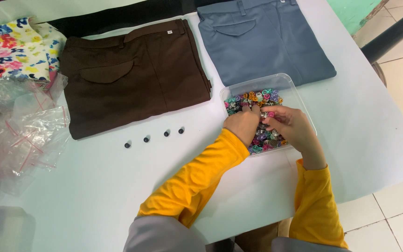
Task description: Sorting and bagging small buttons into plastic zip-lock bags
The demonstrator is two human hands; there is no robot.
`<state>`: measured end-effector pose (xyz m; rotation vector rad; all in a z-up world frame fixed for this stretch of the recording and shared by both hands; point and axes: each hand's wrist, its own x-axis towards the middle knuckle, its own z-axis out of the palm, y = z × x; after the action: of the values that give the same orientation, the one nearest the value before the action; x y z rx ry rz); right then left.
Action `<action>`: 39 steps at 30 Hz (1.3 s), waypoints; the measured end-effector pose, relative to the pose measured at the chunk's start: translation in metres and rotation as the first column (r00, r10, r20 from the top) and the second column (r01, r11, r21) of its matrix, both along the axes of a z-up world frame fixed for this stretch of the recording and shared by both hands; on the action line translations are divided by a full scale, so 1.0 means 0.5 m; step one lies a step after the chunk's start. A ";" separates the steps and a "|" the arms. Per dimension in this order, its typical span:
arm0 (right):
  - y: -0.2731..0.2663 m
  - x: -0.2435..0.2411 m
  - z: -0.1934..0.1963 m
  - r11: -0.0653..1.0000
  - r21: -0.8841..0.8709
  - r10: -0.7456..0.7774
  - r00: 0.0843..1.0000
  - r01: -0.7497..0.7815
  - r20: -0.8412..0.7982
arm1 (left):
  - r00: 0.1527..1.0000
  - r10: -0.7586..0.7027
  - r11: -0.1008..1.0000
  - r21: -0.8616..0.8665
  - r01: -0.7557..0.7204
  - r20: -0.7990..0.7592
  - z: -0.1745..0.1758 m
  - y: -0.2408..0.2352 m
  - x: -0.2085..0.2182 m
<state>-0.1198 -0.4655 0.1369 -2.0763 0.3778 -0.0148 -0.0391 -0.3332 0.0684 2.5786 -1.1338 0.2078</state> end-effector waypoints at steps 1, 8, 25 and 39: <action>-0.002 0.001 -0.005 1.000 0.002 -0.001 1.000 0.001 -0.001 | 1.000 -0.001 1.000 0.002 0.001 -0.001 0.000 -0.001 0.001; -0.013 -0.003 -0.021 0.986 0.138 -0.124 0.968 0.095 0.218 | 0.969 -0.052 0.970 -0.243 -0.009 -0.243 0.028 0.010 0.026; 0.013 -0.008 -0.030 0.942 -0.295 0.217 0.961 -0.160 0.172 | 0.724 -0.538 0.775 -0.591 0.223 -0.432 0.050 0.068 0.094; 0.010 -0.014 -0.010 0.992 -0.120 0.007 0.963 0.026 0.268 | 0.694 -0.578 0.767 -0.577 0.281 -0.430 0.026 0.070 0.100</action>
<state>-0.1269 -0.4603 0.1317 -2.1582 0.2247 -0.3301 0.0111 -0.2982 0.0813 1.6682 -1.2196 -0.3765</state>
